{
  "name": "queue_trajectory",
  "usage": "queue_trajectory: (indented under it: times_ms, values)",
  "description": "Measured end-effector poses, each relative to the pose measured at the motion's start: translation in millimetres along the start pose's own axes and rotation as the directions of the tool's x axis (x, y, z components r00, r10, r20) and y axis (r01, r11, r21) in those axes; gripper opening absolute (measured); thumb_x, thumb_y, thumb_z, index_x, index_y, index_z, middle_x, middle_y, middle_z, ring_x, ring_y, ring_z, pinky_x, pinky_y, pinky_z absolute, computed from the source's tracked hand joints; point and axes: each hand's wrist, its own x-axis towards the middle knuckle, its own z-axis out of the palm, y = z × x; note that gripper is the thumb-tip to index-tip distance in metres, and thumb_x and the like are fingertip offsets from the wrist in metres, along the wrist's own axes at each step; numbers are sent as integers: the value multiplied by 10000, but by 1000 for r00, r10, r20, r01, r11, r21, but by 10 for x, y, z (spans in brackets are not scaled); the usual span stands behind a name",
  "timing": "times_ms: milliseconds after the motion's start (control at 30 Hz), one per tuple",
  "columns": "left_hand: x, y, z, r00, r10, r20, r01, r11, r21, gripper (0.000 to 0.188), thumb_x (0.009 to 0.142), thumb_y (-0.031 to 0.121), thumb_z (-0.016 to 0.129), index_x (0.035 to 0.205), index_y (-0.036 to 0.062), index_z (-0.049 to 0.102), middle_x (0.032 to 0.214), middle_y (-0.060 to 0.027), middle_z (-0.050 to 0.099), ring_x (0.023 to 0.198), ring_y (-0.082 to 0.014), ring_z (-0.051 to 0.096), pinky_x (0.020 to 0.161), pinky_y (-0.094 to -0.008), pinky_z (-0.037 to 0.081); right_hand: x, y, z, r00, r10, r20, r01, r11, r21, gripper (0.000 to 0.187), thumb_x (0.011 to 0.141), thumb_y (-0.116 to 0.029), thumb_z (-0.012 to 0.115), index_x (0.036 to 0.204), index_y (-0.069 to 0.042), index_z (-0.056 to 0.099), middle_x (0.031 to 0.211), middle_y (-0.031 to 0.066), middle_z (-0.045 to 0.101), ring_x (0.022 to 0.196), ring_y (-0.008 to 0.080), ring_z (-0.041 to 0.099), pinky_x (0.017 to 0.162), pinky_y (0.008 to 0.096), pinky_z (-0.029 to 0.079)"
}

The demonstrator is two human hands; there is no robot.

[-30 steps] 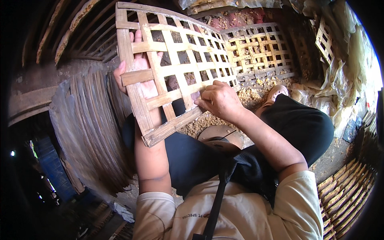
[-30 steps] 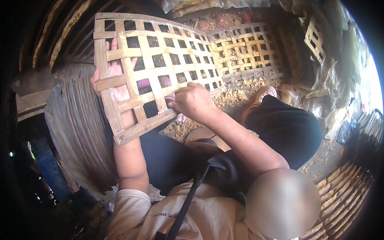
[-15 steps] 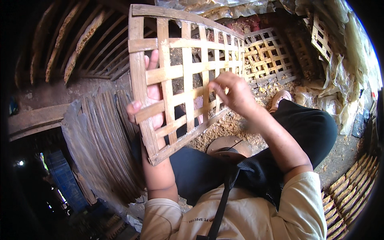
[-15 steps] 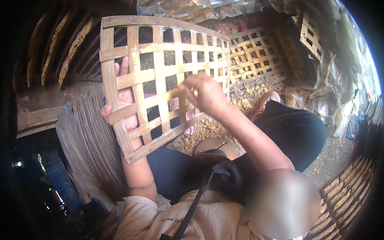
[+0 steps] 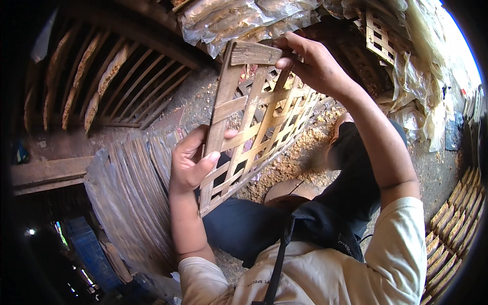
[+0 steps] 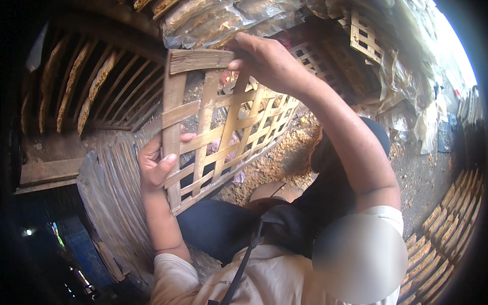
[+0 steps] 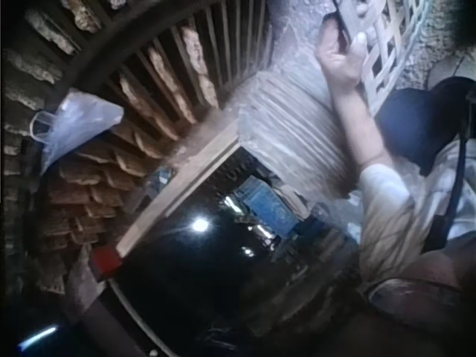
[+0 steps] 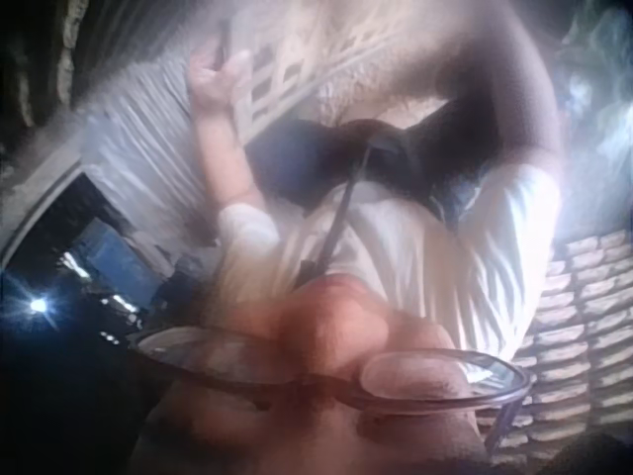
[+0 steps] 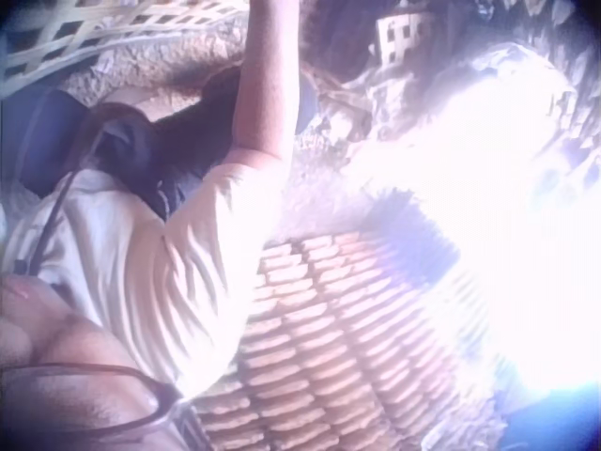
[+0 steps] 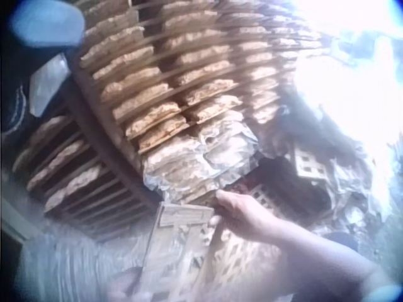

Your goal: The person assembles a wooden lattice frame by hand, inserting thin wooden strips into slots and adjusting them. The person then wraps the completed frame in a clear plastic bag and places it on a stack of similar frames.

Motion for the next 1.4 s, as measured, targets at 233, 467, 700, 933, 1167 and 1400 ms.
queue_trajectory:
  times_ms: [233, 467, 700, 933, 1167, 1400]
  values:
    - [177, 674, 30, 988, 123, -97, -129, 990, -53, 560, 776, 148, 574, 1257, -115, 463, 935, -151, 640, 998, -220, 600, 1000, -405, 440, 209, 19, -16, 989, -98, -116, 103, 994, 44, 428, 887, -318, 663, 1132, 16, 553, 910, 143, 668, 907, 213, 666, 764, 338, 507]
    - [403, 378, 211, 999, -14, -36, 11, 996, -86, 471, 844, 57, 579, 1280, -85, 471, 992, -105, 630, 973, -152, 601, 916, -290, 477, 85, 601, 152, 995, -86, 48, 97, 941, -323, 252, 894, -178, 630, 1019, -17, 483, 884, 185, 631, 868, 340, 649, 699, 438, 507]
    - [469, 12, 287, 995, -25, -102, -7, 953, -302, 487, 853, 71, 595, 1291, -98, 466, 1025, -97, 633, 966, -139, 600, 910, -278, 472, 0, 975, 479, 984, -173, -48, 138, 899, -415, 387, 871, -126, 618, 1211, -9, 473, 1019, 172, 585, 968, 352, 587, 820, 429, 500]
    - [424, -8, 257, 989, -20, -148, -28, 947, -320, 490, 835, 88, 586, 1270, -111, 477, 996, -109, 639, 938, -150, 614, 905, -292, 485, 15, 1017, 671, 962, -231, -143, 150, 890, -430, 534, 795, -43, 637, 1291, -34, 442, 1023, 144, 590, 975, 323, 581, 866, 422, 490]
    - [420, -43, 148, 987, -5, -162, -48, 945, -324, 489, 815, 88, 587, 1248, -118, 490, 994, -117, 638, 944, -164, 614, 915, -303, 477, -11, 1151, 840, 989, -94, -112, 36, 900, -434, 581, 803, -38, 647, 1331, -59, 404, 1033, 145, 565, 1004, 328, 560, 868, 413, 472]
    - [426, -80, 86, 978, -11, -208, -62, 939, -340, 497, 802, 117, 590, 1229, -120, 497, 979, -133, 626, 958, -177, 600, 942, -323, 457, -222, 1621, 1090, 750, 645, -144, -660, 721, -208, 539, 939, -277, 569, 1407, -83, 383, 1261, 141, 565, 1169, 243, 542, 1023, 389, 434]
